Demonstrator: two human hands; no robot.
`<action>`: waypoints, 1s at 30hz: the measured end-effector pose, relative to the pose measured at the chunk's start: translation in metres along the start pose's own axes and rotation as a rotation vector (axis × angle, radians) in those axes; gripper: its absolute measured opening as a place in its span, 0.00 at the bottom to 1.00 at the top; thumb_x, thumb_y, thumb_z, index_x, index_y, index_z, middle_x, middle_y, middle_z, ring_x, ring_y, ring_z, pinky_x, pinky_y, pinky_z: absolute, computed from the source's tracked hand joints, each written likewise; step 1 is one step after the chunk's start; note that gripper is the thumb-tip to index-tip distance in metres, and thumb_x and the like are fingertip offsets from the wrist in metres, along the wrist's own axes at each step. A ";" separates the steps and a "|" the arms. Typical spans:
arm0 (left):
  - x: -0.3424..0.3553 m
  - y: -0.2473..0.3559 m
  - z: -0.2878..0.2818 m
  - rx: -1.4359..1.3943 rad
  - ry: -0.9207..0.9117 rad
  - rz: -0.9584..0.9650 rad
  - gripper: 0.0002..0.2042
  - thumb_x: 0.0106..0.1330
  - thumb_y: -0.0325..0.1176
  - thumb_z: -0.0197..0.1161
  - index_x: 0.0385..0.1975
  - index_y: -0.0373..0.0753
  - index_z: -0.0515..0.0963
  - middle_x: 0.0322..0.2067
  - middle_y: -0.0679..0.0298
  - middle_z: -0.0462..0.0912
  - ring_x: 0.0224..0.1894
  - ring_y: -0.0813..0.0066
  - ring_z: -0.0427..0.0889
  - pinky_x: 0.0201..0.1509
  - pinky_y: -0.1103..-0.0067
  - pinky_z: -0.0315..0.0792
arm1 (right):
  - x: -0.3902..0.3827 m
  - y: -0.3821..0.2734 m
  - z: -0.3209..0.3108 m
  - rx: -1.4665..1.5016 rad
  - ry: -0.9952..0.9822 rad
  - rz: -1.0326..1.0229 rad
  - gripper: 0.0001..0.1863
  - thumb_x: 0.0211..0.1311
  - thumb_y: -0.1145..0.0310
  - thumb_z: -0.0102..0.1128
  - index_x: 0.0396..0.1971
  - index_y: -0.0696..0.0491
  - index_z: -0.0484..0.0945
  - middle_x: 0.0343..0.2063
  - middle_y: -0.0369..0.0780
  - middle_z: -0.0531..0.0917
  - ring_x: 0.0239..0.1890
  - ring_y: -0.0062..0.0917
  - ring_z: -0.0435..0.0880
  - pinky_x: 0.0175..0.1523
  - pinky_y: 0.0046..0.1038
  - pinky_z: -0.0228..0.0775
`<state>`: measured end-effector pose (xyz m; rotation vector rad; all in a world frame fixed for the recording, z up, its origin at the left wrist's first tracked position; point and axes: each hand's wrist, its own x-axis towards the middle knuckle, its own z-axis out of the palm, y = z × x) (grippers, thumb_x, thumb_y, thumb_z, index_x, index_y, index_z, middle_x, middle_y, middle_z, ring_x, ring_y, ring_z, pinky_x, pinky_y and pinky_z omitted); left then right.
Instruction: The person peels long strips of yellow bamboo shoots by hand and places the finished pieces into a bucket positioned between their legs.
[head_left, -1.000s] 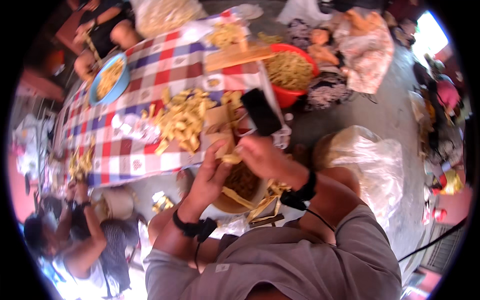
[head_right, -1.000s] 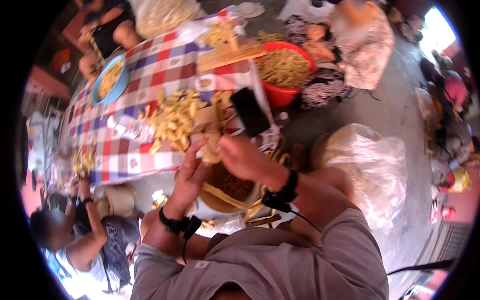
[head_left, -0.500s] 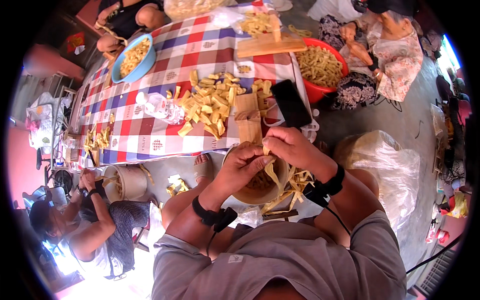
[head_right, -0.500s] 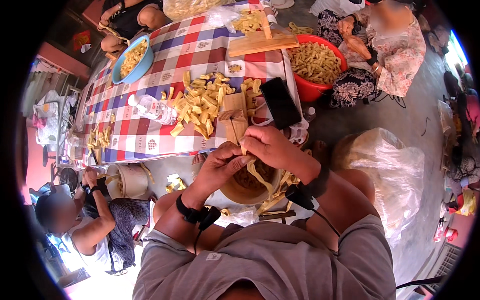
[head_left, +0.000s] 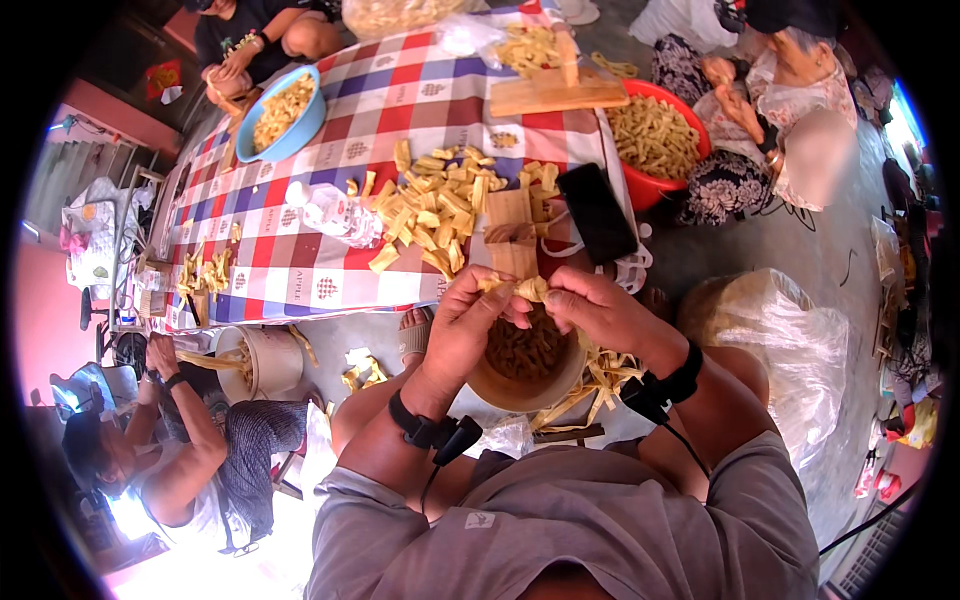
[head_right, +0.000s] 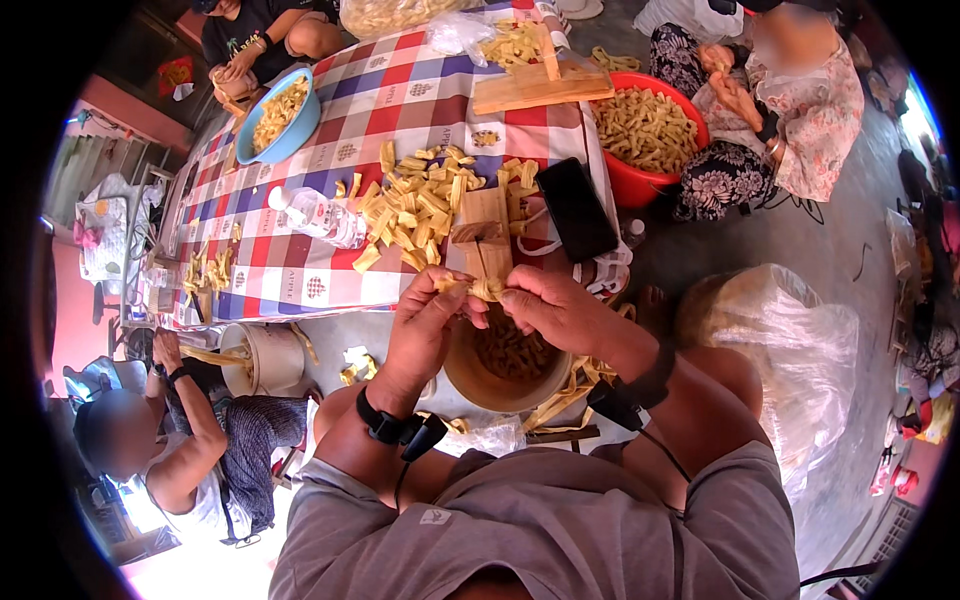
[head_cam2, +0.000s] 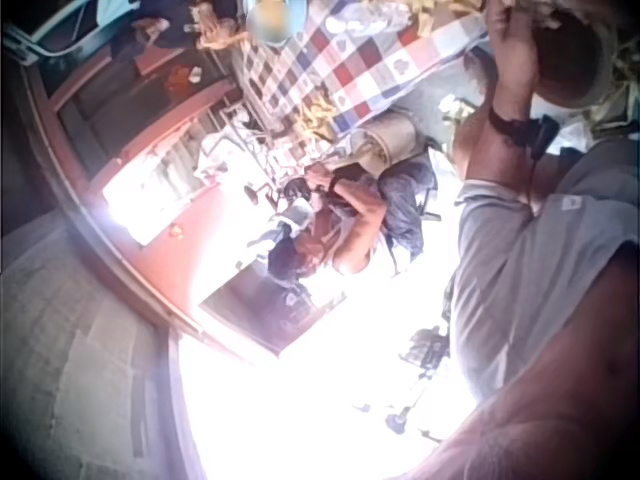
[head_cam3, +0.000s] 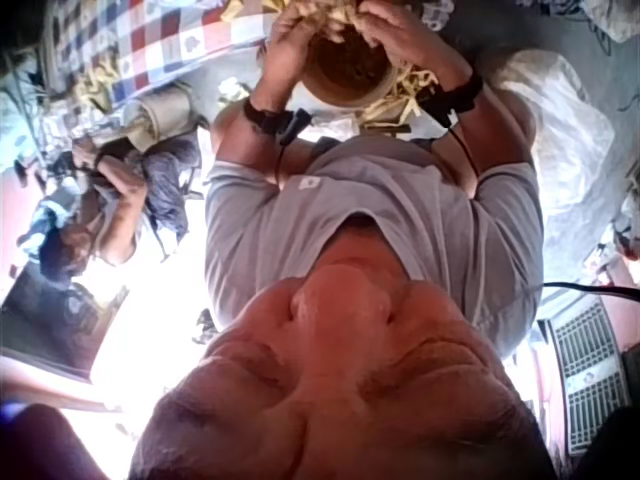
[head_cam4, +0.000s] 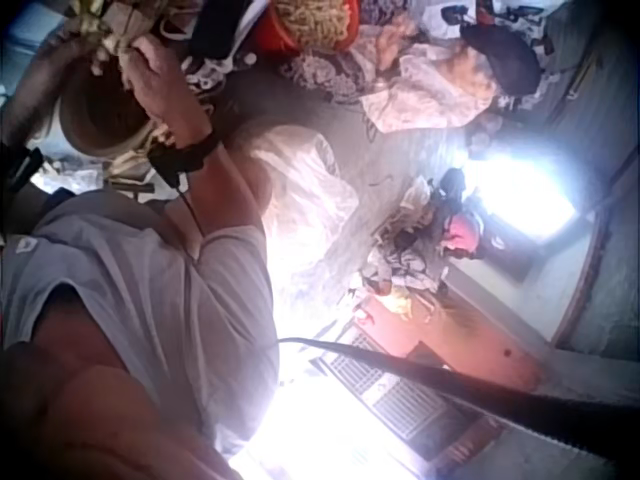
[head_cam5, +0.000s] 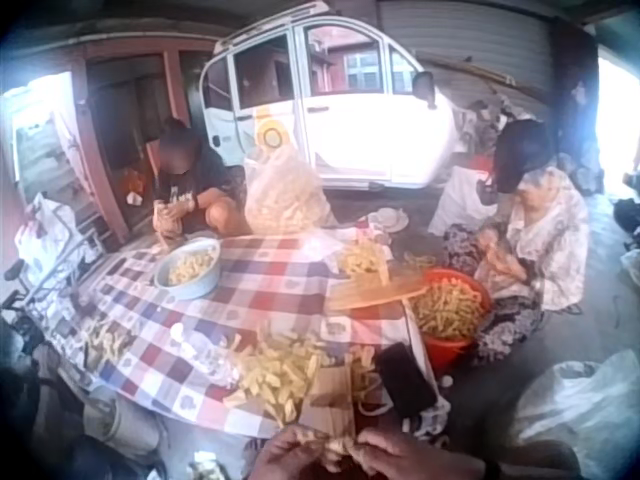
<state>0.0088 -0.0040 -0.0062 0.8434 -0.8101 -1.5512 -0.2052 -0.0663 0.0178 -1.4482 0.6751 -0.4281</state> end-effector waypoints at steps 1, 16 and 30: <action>0.000 -0.002 0.001 -0.008 -0.007 -0.014 0.07 0.74 0.27 0.51 0.45 0.35 0.73 0.35 0.57 0.83 0.35 0.69 0.84 0.44 0.74 0.78 | 0.000 -0.001 0.002 0.040 0.009 0.037 0.12 0.73 0.64 0.49 0.35 0.57 0.71 0.27 0.35 0.77 0.29 0.17 0.74 0.36 0.21 0.67; 0.003 0.021 0.015 0.418 -0.136 -0.265 0.13 0.73 0.28 0.52 0.54 0.36 0.71 0.34 0.68 0.78 0.31 0.85 0.76 0.37 0.86 0.72 | 0.002 0.001 0.008 0.011 -0.107 0.167 0.15 0.70 0.62 0.53 0.33 0.60 0.76 0.21 0.37 0.76 0.25 0.23 0.75 0.33 0.27 0.67; 0.003 0.010 0.008 0.413 -0.135 -0.272 0.07 0.76 0.36 0.53 0.47 0.44 0.74 0.32 0.77 0.73 0.28 0.91 0.67 0.30 0.91 0.61 | 0.001 0.004 0.023 -0.314 -0.110 -0.099 0.17 0.68 0.58 0.55 0.33 0.59 0.77 0.28 0.51 0.79 0.32 0.42 0.81 0.39 0.37 0.71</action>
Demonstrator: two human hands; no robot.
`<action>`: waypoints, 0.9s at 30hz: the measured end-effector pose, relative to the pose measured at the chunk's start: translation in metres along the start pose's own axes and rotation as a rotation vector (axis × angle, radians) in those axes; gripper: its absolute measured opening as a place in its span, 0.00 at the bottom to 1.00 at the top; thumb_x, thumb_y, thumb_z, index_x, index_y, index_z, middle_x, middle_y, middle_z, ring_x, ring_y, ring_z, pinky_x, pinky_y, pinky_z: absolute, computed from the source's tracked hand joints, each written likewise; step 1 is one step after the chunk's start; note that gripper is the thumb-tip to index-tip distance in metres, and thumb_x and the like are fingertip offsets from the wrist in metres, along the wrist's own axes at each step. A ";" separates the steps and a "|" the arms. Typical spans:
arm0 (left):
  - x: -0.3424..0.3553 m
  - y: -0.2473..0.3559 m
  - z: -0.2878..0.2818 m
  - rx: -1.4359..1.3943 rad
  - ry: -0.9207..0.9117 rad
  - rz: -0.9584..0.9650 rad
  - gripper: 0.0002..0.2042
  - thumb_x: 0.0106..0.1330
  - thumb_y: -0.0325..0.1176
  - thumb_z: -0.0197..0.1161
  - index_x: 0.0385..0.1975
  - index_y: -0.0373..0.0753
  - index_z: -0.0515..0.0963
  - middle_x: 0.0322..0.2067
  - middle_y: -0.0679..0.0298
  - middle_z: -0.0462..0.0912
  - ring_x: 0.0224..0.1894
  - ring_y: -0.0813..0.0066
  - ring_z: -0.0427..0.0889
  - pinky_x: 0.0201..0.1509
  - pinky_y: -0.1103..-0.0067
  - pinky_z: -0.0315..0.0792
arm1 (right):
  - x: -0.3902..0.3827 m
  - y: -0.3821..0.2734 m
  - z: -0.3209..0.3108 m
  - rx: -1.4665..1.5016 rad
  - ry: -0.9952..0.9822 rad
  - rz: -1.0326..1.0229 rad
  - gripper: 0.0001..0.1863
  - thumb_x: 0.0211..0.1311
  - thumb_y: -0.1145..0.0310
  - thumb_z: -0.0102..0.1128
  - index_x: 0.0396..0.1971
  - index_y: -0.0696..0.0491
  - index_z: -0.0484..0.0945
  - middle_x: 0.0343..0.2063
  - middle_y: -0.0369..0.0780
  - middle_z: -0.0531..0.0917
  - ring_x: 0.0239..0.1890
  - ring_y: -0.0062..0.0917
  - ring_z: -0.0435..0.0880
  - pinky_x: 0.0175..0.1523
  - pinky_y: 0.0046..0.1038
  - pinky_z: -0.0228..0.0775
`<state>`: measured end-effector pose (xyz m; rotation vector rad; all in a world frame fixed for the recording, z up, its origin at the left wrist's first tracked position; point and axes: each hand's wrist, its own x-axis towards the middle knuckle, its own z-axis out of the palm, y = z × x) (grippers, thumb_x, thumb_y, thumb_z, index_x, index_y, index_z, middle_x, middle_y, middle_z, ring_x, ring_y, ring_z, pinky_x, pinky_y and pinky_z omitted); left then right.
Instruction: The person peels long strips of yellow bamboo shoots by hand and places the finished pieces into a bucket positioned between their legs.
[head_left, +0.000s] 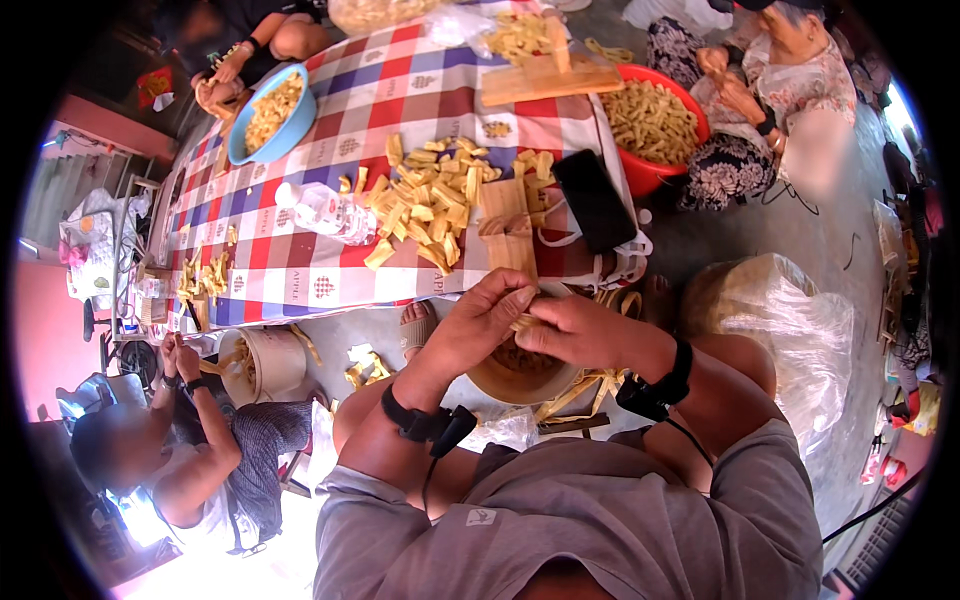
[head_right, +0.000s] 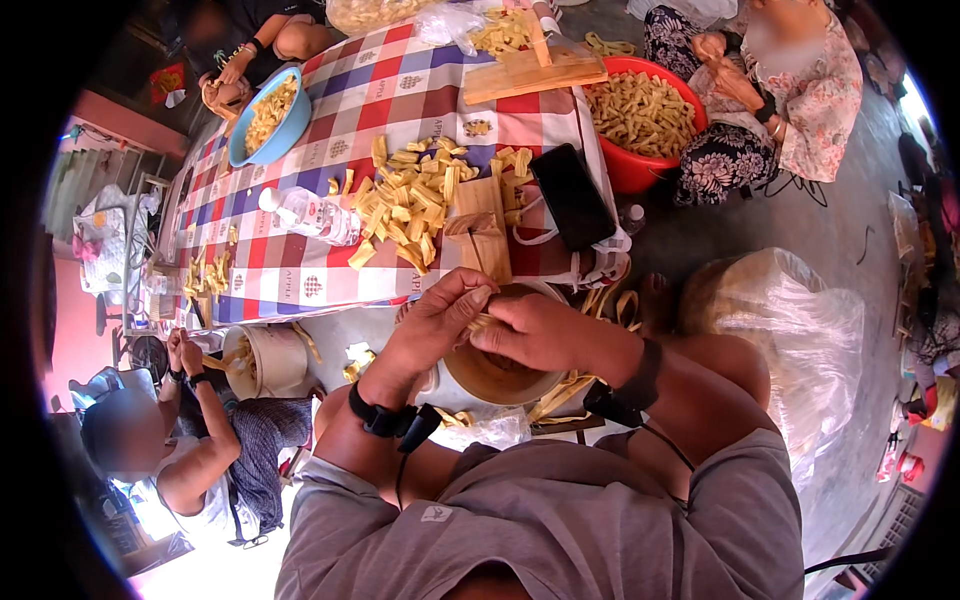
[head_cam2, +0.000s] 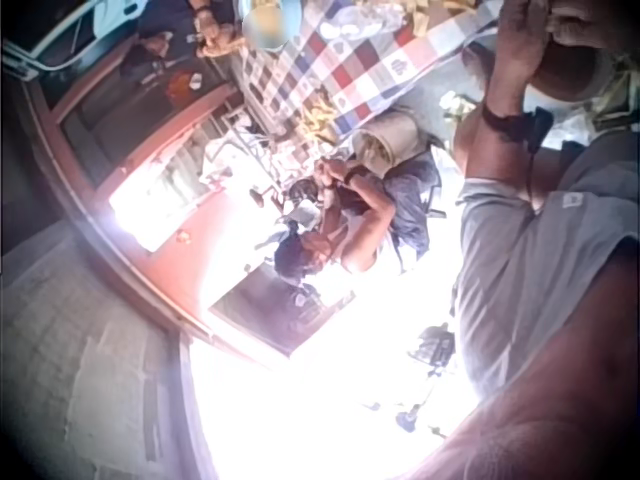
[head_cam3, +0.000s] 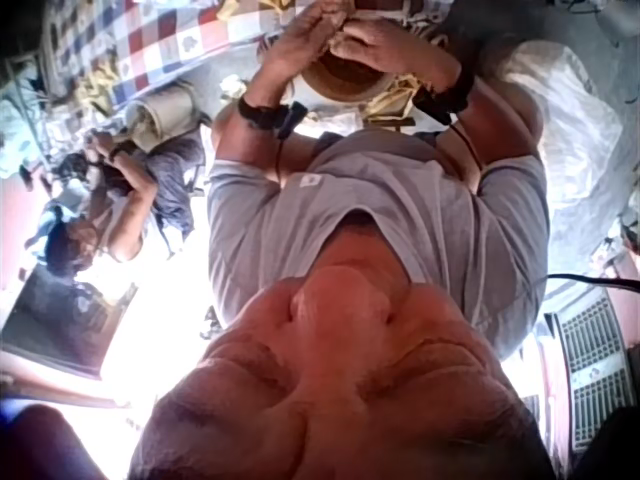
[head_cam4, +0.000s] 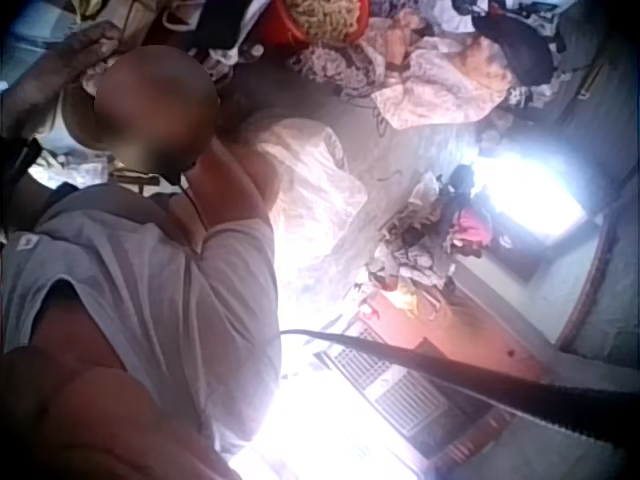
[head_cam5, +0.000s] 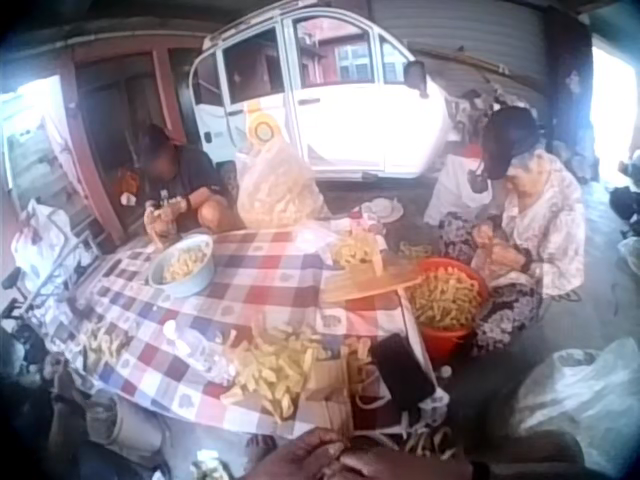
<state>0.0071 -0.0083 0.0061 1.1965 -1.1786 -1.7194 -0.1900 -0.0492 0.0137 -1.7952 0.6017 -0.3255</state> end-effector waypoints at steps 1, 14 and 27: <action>-0.001 0.003 0.000 0.003 0.007 -0.028 0.07 0.75 0.34 0.53 0.47 0.42 0.73 0.33 0.76 0.73 0.31 0.90 0.67 0.34 0.90 0.62 | -0.002 -0.004 -0.001 -0.081 0.017 0.014 0.17 0.67 0.58 0.55 0.32 0.59 0.77 0.27 0.51 0.79 0.32 0.44 0.81 0.38 0.38 0.71; -0.001 0.006 -0.011 0.002 0.201 0.006 0.03 0.74 0.29 0.52 0.43 0.41 0.71 0.25 0.77 0.68 0.23 0.91 0.64 0.26 0.89 0.61 | -0.003 -0.007 -0.007 -0.089 0.109 0.101 0.18 0.67 0.58 0.55 0.26 0.60 0.73 0.22 0.51 0.77 0.27 0.46 0.79 0.32 0.40 0.67; 0.023 -0.007 -0.023 -0.068 0.334 0.112 0.04 0.69 0.32 0.60 0.36 0.42 0.73 0.23 0.75 0.72 0.21 0.90 0.67 0.25 0.89 0.62 | 0.035 0.031 -0.016 0.138 0.405 0.100 0.08 0.63 0.70 0.58 0.37 0.58 0.71 0.23 0.37 0.78 0.27 0.17 0.76 0.34 0.25 0.69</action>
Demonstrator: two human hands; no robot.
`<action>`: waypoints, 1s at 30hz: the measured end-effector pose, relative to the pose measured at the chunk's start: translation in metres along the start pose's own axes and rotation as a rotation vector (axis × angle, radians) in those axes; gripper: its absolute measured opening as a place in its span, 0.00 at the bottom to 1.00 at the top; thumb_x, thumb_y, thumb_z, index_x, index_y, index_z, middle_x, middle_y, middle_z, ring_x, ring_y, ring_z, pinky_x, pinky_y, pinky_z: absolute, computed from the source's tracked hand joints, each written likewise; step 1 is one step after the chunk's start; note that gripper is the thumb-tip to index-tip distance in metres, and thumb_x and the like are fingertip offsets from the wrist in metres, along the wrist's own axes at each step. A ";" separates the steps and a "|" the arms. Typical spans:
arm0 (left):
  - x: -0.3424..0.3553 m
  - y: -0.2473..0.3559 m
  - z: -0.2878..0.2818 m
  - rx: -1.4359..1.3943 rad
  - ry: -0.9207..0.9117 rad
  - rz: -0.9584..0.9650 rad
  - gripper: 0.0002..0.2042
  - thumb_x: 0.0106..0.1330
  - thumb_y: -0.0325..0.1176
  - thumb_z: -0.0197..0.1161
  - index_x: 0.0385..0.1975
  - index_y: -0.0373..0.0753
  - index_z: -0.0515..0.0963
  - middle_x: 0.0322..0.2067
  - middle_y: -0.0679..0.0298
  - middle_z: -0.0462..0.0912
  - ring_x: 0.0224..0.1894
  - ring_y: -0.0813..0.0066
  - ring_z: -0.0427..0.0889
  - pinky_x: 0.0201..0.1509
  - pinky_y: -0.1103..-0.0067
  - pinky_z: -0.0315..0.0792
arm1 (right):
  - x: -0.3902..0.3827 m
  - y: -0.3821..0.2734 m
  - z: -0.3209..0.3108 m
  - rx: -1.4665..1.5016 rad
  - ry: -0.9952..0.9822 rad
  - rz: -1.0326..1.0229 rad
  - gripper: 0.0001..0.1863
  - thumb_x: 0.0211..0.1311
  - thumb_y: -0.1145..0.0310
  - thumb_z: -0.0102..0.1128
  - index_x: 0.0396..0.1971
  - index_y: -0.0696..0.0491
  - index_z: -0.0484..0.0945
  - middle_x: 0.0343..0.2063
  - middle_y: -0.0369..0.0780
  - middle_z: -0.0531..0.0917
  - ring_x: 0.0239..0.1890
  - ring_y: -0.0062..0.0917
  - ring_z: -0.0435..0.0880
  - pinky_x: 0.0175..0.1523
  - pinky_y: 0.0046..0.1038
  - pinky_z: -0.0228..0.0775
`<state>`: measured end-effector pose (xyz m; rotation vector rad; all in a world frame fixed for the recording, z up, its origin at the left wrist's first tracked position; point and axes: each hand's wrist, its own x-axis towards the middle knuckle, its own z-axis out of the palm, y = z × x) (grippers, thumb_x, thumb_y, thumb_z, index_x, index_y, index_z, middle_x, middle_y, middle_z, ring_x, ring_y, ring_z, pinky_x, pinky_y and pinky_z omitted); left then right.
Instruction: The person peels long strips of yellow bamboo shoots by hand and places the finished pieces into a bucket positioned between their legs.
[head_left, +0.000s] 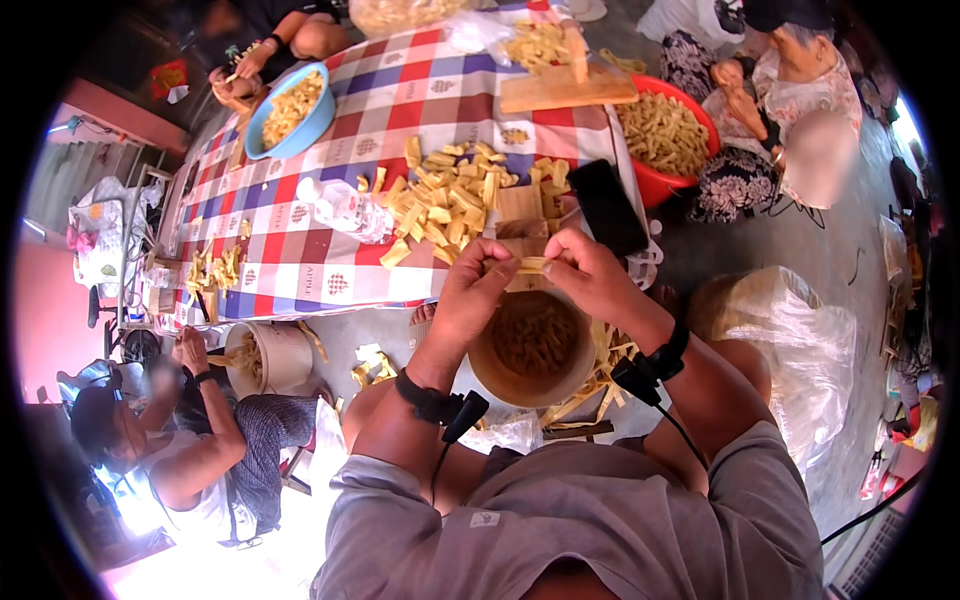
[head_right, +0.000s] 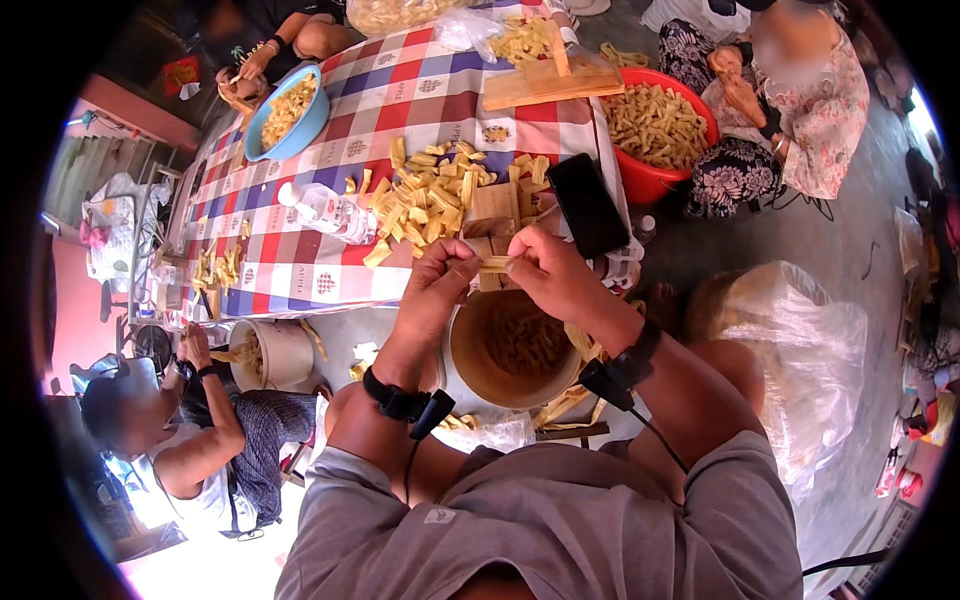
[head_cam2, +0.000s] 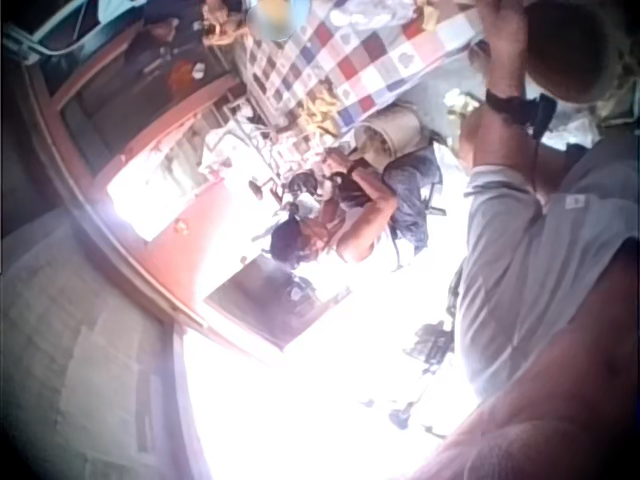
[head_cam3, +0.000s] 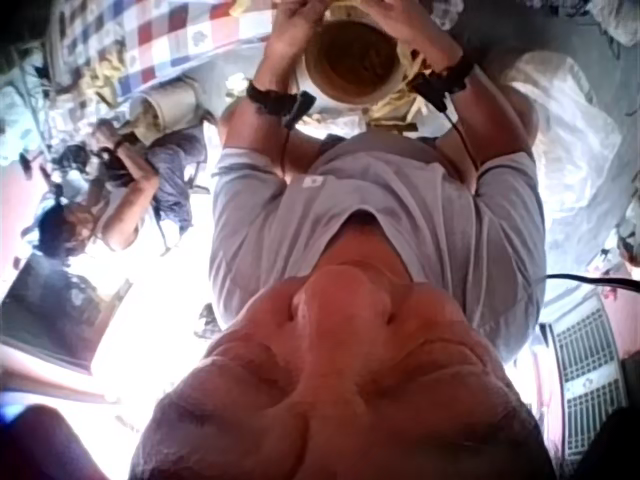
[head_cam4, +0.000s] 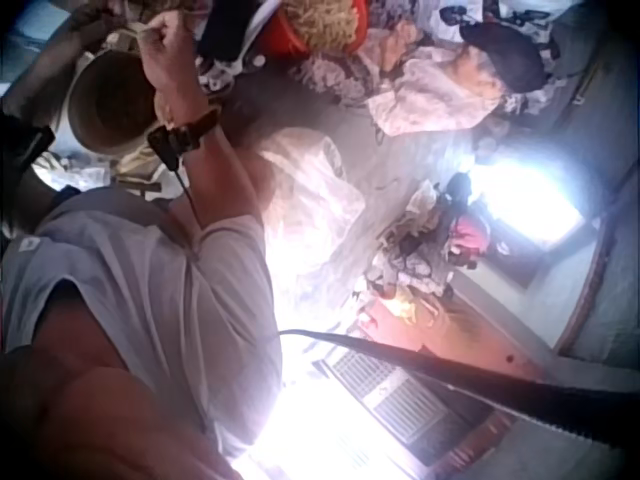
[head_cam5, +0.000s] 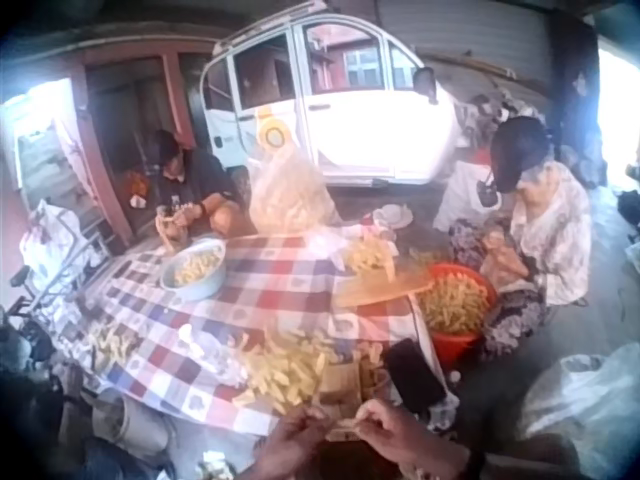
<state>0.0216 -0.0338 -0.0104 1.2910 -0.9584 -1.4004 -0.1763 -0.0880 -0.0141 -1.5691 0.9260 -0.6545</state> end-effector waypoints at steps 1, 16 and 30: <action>0.002 -0.002 0.002 0.004 0.019 0.002 0.04 0.69 0.32 0.61 0.37 0.42 0.73 0.23 0.75 0.73 0.21 0.89 0.67 0.24 0.89 0.62 | 0.001 0.003 0.001 0.003 0.043 -0.028 0.08 0.63 0.71 0.58 0.37 0.58 0.71 0.23 0.37 0.79 0.27 0.17 0.76 0.34 0.25 0.69; 0.020 -0.040 -0.003 0.341 0.147 0.055 0.06 0.69 0.33 0.59 0.36 0.37 0.75 0.24 0.70 0.76 0.26 0.85 0.72 0.29 0.82 0.69 | 0.010 0.030 0.016 -0.382 0.221 -0.154 0.06 0.62 0.72 0.56 0.37 0.55 0.70 0.24 0.49 0.81 0.29 0.44 0.82 0.35 0.41 0.72; -0.010 0.015 -0.003 -0.539 0.057 -0.195 0.16 0.71 0.31 0.44 0.56 0.37 0.65 0.38 0.56 0.79 0.39 0.62 0.83 0.47 0.71 0.76 | -0.012 0.013 -0.001 0.019 0.079 0.030 0.11 0.64 0.73 0.55 0.44 0.62 0.71 0.31 0.36 0.78 0.30 0.15 0.77 0.34 0.22 0.72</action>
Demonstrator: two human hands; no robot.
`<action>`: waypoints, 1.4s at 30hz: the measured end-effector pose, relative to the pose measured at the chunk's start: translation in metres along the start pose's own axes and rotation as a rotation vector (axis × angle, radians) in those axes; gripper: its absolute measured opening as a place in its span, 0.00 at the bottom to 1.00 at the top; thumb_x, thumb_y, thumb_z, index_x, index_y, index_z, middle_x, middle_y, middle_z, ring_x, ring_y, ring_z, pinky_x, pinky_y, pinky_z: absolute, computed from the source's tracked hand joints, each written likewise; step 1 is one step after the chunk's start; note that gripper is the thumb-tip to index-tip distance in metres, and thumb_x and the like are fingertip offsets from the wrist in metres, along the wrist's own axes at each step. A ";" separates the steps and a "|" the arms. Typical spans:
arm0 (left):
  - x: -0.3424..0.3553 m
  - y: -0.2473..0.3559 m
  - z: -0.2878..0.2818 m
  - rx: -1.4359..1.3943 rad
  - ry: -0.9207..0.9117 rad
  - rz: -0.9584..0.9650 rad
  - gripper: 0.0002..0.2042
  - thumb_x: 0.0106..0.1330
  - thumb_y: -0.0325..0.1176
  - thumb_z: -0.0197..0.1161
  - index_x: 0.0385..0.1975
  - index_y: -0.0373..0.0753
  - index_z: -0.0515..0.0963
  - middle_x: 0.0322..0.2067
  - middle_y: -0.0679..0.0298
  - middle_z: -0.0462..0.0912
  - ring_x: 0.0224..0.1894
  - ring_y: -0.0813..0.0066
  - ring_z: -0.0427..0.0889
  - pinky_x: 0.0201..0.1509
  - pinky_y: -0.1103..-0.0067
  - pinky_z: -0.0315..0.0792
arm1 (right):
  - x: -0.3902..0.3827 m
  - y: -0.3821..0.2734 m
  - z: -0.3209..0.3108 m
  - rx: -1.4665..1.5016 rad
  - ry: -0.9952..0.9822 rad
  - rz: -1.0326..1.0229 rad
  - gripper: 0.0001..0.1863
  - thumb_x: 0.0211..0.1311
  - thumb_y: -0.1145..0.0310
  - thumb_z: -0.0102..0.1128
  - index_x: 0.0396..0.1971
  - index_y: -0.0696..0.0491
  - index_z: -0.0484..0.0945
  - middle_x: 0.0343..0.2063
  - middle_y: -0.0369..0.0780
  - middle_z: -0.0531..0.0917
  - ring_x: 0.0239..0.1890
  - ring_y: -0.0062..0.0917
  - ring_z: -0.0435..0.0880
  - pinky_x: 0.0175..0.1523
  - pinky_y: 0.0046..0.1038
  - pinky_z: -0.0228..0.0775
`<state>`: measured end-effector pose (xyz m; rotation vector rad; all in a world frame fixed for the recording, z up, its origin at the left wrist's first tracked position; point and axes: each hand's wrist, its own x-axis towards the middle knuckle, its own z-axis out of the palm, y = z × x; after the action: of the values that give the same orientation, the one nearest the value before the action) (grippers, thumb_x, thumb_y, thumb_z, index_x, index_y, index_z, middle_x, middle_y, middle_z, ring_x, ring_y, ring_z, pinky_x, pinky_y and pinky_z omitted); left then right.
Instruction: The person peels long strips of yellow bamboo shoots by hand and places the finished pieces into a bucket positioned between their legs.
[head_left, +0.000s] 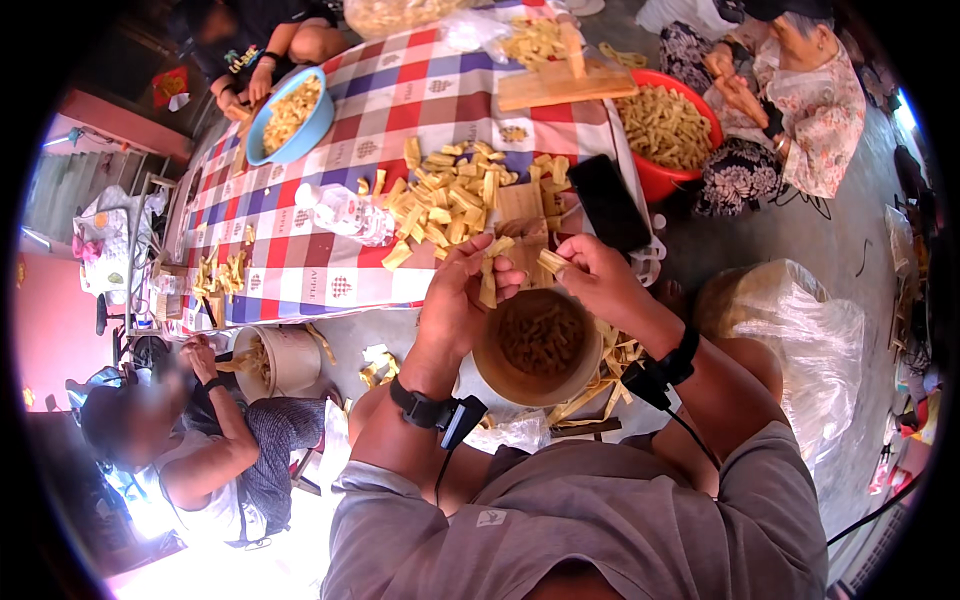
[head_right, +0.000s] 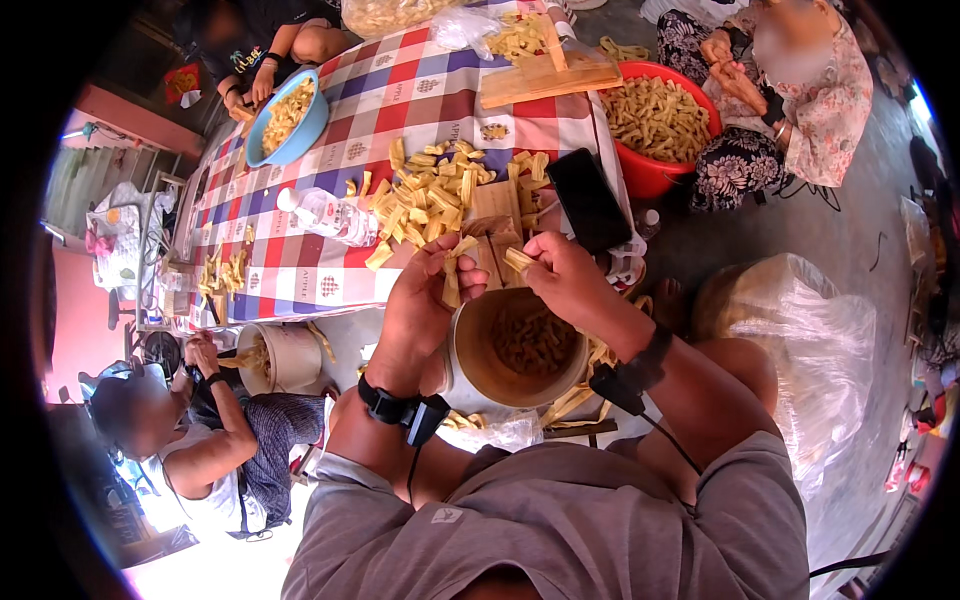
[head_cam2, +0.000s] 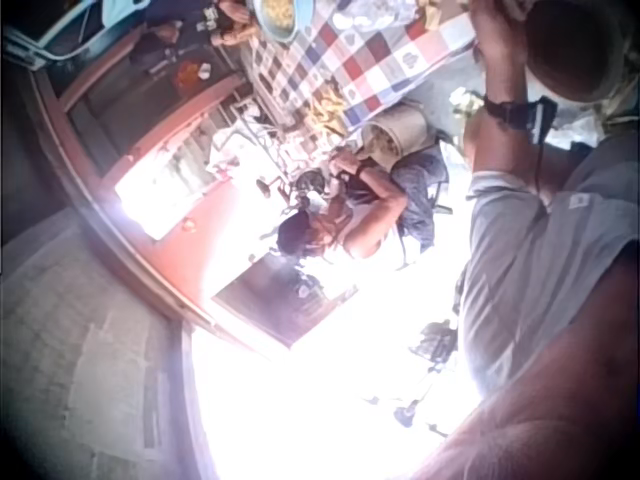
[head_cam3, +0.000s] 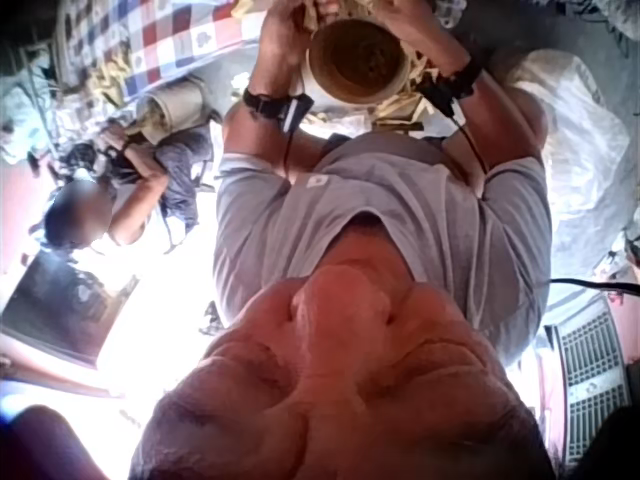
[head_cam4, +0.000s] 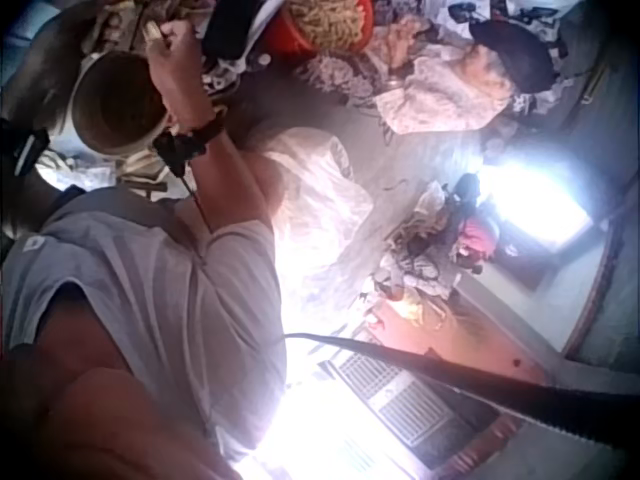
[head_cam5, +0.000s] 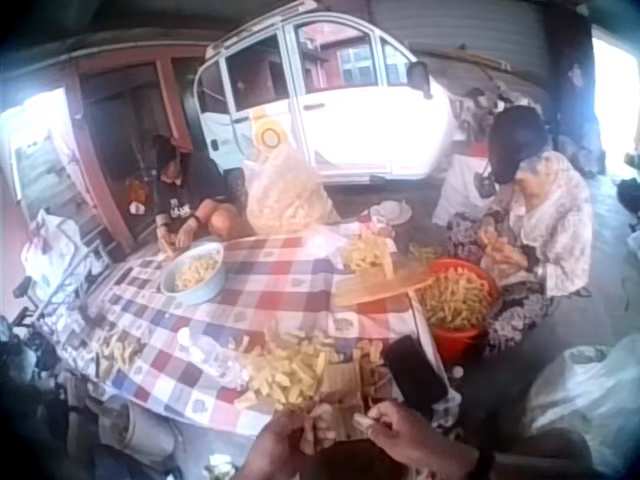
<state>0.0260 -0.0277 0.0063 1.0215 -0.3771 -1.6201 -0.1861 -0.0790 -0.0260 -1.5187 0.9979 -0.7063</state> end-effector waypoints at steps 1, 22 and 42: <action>0.000 0.001 0.000 0.015 -0.015 -0.004 0.16 0.71 0.29 0.43 0.57 0.37 0.64 0.38 0.55 0.80 0.40 0.60 0.83 0.49 0.70 0.76 | -0.002 -0.007 -0.002 0.080 -0.027 0.083 0.11 0.64 0.74 0.55 0.45 0.61 0.71 0.31 0.36 0.78 0.30 0.15 0.77 0.34 0.21 0.71; -0.008 -0.016 0.007 -0.060 -0.304 0.127 0.19 0.66 0.23 0.50 0.58 0.38 0.68 0.49 0.55 0.78 0.53 0.67 0.77 0.57 0.75 0.72 | -0.017 -0.031 0.012 0.780 -0.312 0.454 0.09 0.70 0.62 0.55 0.39 0.52 0.73 0.27 0.39 0.79 0.14 0.11 0.63 0.19 0.15 0.54; 0.014 -0.029 -0.003 0.394 0.003 0.163 0.05 0.70 0.30 0.59 0.39 0.37 0.75 0.29 0.65 0.82 0.27 0.79 0.81 0.34 0.83 0.76 | 0.012 -0.013 0.021 0.655 0.022 0.315 0.06 0.61 0.70 0.62 0.32 0.56 0.76 0.22 0.31 0.77 0.18 0.11 0.68 0.22 0.16 0.57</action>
<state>0.0098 -0.0298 -0.0217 1.2499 -0.7802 -1.4262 -0.1598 -0.0798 -0.0186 -0.7677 0.8783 -0.7287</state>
